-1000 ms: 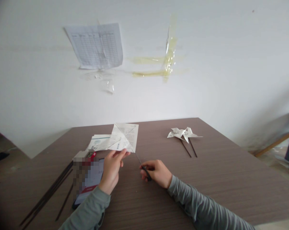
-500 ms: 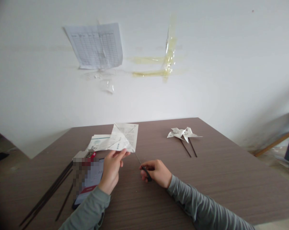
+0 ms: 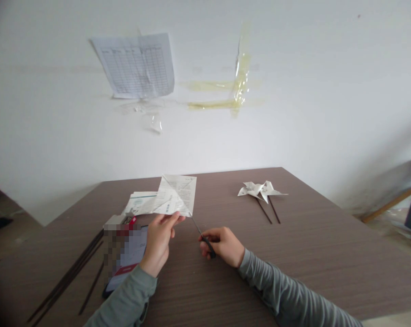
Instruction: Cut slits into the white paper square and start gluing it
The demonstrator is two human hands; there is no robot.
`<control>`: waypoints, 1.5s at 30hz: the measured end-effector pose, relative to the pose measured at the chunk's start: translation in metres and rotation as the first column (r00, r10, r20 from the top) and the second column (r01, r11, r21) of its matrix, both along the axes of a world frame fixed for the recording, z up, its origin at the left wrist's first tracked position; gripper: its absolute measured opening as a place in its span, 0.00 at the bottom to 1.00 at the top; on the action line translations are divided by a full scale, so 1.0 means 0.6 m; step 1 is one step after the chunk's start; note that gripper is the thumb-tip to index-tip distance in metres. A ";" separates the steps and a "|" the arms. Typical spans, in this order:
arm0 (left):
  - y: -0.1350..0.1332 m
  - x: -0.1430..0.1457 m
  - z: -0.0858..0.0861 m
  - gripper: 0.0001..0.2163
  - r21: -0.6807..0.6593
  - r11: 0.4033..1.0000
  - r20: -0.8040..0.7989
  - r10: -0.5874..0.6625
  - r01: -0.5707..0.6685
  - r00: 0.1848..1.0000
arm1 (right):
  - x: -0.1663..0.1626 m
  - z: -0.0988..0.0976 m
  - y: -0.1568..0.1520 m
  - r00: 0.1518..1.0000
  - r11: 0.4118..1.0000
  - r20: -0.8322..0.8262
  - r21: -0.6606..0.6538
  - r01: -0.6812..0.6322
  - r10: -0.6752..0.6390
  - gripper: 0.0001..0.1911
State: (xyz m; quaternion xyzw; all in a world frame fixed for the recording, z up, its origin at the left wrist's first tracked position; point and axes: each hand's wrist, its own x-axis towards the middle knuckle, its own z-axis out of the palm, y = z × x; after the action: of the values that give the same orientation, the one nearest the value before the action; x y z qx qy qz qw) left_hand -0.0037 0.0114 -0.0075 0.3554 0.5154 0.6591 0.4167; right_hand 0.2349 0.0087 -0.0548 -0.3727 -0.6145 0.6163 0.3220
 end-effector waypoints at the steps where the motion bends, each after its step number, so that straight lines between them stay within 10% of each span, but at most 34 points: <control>1: 0.000 0.000 0.000 0.20 -0.001 1.000 0.002 0.000 0.000 1.000 | 0.000 0.000 0.000 1.000 1.000 -0.002 -0.002 0.000 0.000 0.40; 45: -0.002 0.003 0.005 0.20 -0.015 1.000 -0.019 0.005 -0.005 1.000 | -0.003 0.002 -0.001 1.000 1.000 0.013 -0.005 0.010 -0.010 0.41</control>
State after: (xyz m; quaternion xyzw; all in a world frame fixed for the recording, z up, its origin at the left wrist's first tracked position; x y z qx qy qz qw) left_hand -0.0022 0.0102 -0.0043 0.3571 0.5252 0.6529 0.4128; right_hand 0.2332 0.0079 -0.0535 -0.3803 -0.6132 0.6139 0.3201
